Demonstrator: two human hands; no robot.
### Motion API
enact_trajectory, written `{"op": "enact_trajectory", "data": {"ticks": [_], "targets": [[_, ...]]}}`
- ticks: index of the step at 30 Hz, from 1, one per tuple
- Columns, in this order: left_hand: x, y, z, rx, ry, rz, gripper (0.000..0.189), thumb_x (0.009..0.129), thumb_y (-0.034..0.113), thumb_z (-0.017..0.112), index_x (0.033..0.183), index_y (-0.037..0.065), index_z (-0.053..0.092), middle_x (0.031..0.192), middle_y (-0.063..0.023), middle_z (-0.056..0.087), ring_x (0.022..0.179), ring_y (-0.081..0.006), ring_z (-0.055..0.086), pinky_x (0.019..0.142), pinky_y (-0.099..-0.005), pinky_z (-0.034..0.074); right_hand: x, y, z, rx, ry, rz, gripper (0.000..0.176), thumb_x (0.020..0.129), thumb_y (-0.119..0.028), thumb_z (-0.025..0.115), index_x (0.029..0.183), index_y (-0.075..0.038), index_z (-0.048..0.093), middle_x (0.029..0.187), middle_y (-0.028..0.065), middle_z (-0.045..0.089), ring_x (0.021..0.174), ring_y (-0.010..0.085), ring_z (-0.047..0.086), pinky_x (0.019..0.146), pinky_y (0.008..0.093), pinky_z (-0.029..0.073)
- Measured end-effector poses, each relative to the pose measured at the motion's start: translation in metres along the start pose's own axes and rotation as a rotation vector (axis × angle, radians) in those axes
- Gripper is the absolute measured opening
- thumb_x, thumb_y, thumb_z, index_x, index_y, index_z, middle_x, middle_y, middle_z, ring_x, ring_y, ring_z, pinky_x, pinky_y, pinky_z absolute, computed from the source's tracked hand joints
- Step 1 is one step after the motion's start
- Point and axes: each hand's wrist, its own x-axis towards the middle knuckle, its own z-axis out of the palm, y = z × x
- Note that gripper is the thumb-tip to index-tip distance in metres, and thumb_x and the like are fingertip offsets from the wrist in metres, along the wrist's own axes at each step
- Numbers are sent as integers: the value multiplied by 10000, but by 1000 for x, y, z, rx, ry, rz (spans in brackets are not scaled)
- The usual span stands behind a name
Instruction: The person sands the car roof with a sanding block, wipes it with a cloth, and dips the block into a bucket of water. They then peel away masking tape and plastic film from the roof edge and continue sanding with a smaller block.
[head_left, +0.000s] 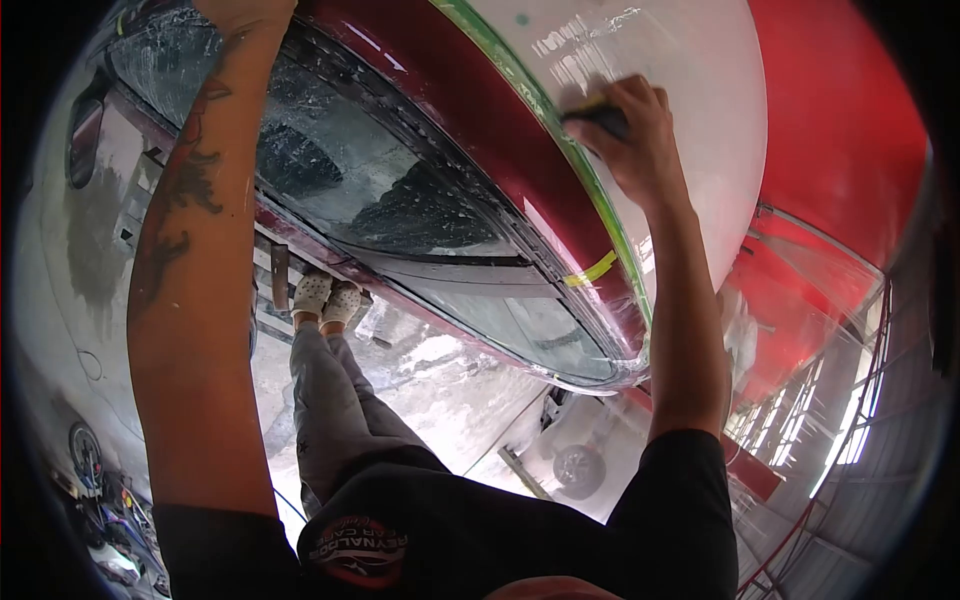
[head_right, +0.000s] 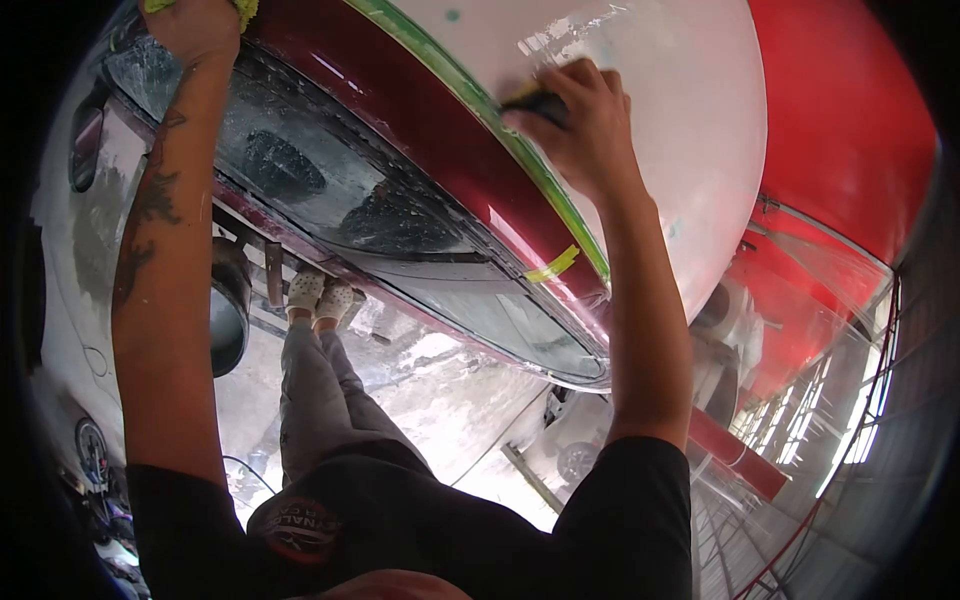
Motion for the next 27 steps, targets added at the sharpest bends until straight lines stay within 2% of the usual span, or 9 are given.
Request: {"op": "enact_trajectory", "data": {"ticks": [3,6,12,14,17,19,21,26,27], "targets": [[-1,2,1,-106,-16,-30,372,1018,233,648,1274,-33,602,1181,-101,684,1061,-218,631,949,-346,488,-67,22,-11,31,-65,186,366,753,-311,863,1013,-80,751,1071,82,610,1083,325,506,974,448,421],[0,-1,-2,-71,-31,-4,383,1016,236,651,1288,-29,601,1202,-103,680,1078,-217,628,954,-346,486,-67,25,-5,99,6,190,370,733,-304,878,980,-60,752,1046,85,601,1052,321,507,971,437,424],[2,-7,-8,39,-18,23,395,1020,247,648,1305,-23,603,1228,-116,676,1107,-226,622,964,-359,484,75,-50,29,76,272,-137,367,777,-333,838,1026,-74,762,1081,111,656,1046,358,551,908,453,472],[2,-10,-10,159,-4,55,393,1018,247,648,1300,-24,605,1227,-122,676,1108,-230,622,968,-367,483,96,-73,13,91,142,-109,238,843,-300,748,1010,-131,771,1024,169,692,1046,400,598,916,526,475],[3,-8,-7,266,21,83,392,1017,247,649,1296,-25,607,1227,-128,676,1109,-235,622,971,-375,482,60,-35,20,-37,163,-106,429,778,-397,831,1107,-130,763,1088,92,686,1087,359,558,956,466,436],[-4,-1,-1,-19,-7,-31,369,1014,218,648,1282,-31,602,1208,-124,679,1091,-236,628,965,-374,483,-10,11,10,18,77,-32,431,754,-359,858,1103,-122,765,1066,81,675,1092,342,553,983,457,429],[-6,-3,-4,41,17,17,352,1015,202,643,1275,-31,599,1196,-120,681,1077,-230,630,958,-365,484,-28,4,3,53,25,91,406,740,-329,873,1042,-81,760,1018,75,641,1063,319,527,981,449,419],[-11,7,3,12,40,3,300,1011,156,635,1244,-28,591,1153,-103,678,1040,-202,620,943,-342,486,62,-25,26,17,147,-166,404,784,-417,823,1009,-87,762,1008,78,647,1016,321,532,930,443,415],[-9,3,0,24,6,50,286,1018,154,634,1239,-21,586,1150,-96,673,1037,-186,613,938,-338,487,89,-50,28,44,177,-89,434,785,-471,805,1016,-105,769,1021,76,663,1024,330,548,938,448,420]]}}
